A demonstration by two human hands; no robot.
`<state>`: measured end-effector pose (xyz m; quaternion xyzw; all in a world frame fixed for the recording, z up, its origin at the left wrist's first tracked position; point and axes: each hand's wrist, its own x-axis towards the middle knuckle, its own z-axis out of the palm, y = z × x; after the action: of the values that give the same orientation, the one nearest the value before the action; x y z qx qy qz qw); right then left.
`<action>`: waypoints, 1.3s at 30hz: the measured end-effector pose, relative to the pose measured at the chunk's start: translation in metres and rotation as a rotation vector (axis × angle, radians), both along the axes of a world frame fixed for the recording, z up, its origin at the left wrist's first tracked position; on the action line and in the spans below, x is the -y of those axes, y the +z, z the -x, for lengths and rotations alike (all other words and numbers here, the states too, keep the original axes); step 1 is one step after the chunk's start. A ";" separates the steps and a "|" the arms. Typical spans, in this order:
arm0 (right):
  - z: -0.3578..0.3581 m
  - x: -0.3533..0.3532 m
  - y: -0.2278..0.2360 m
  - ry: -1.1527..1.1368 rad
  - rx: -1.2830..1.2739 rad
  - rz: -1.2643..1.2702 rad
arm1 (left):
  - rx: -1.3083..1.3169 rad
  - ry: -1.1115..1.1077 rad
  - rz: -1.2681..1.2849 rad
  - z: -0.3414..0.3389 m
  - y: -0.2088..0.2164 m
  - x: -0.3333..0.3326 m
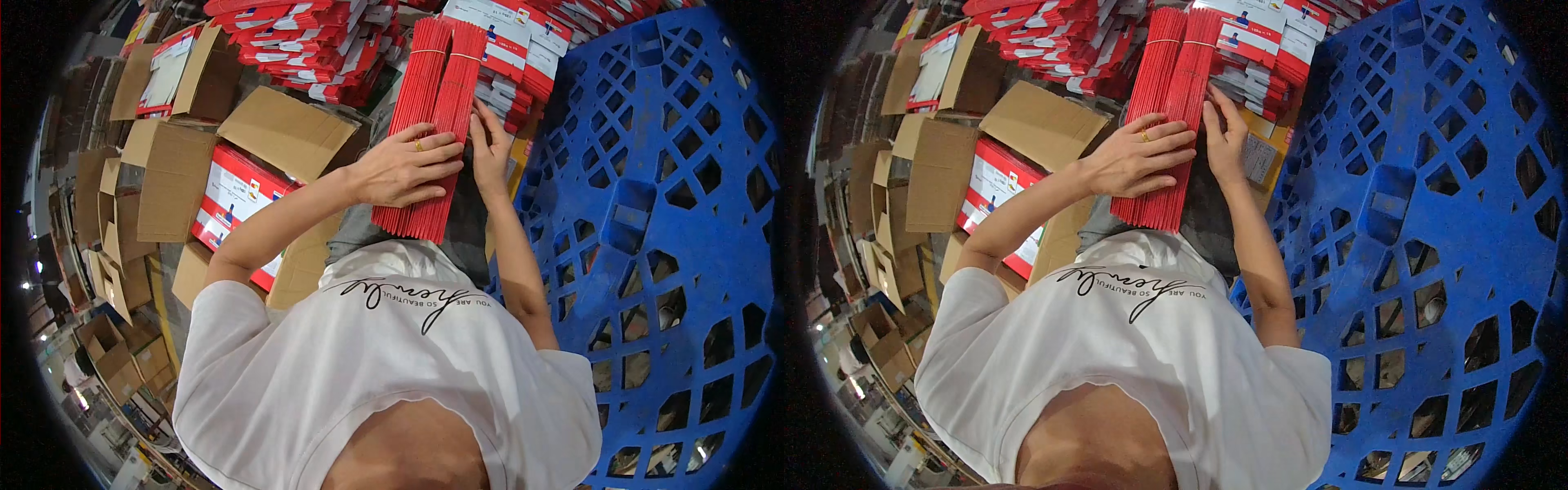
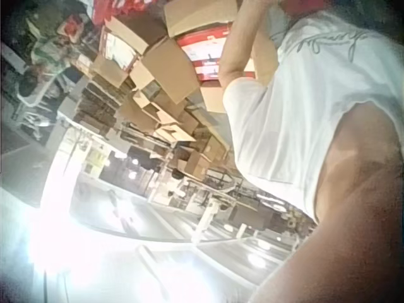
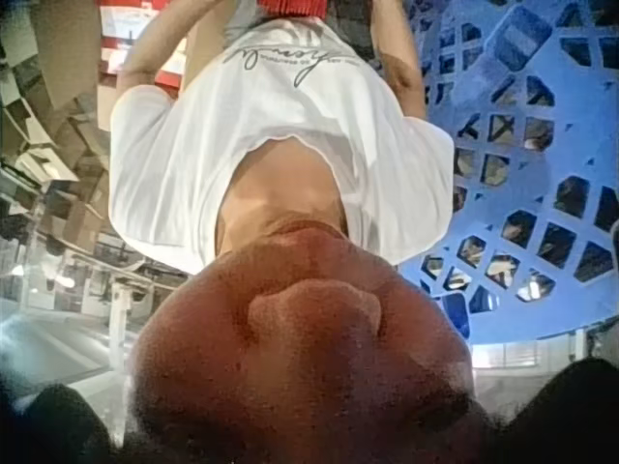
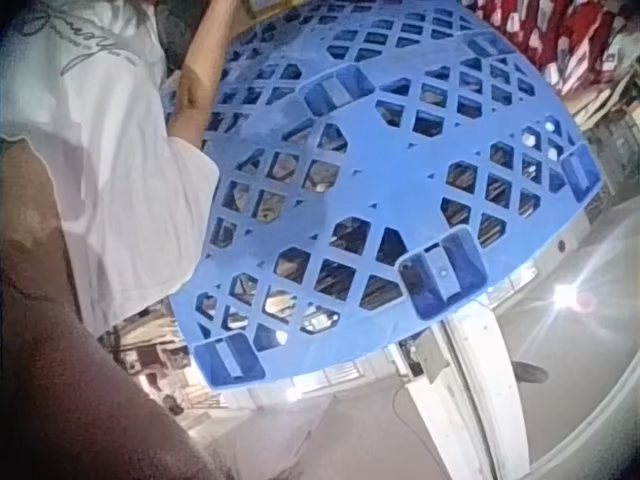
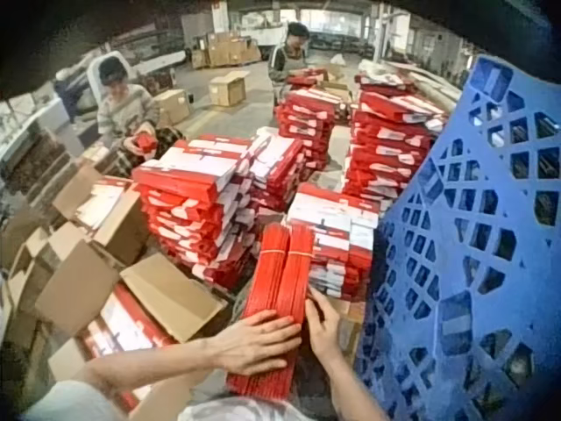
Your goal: The person repeatedly picks up stacks of red and white envelopes, separates them into smaller bundles, and places them into cardboard boxes. The person handles the envelopes by hand, organizing them into neat piles within the boxes.
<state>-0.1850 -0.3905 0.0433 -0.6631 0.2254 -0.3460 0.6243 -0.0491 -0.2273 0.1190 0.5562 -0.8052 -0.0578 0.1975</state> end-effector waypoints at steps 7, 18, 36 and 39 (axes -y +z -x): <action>-0.013 -0.005 0.007 -0.016 -0.074 0.105 | 0.107 -0.021 0.045 -0.020 0.001 0.000; -0.015 0.005 0.033 -0.055 -0.146 0.455 | 0.152 -0.003 0.022 -0.030 -0.001 -0.002; -0.005 0.022 0.051 -0.001 -0.328 0.457 | 0.104 0.017 0.085 -0.030 -0.003 -0.002; 0.001 0.029 0.057 -0.111 -0.349 0.484 | 0.074 0.017 0.093 -0.037 -0.014 -0.004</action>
<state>-0.1864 -0.4190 0.0999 -0.8287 0.2760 -0.3043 0.3801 -0.0123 -0.2229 0.1052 0.5551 -0.8089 0.0019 0.1936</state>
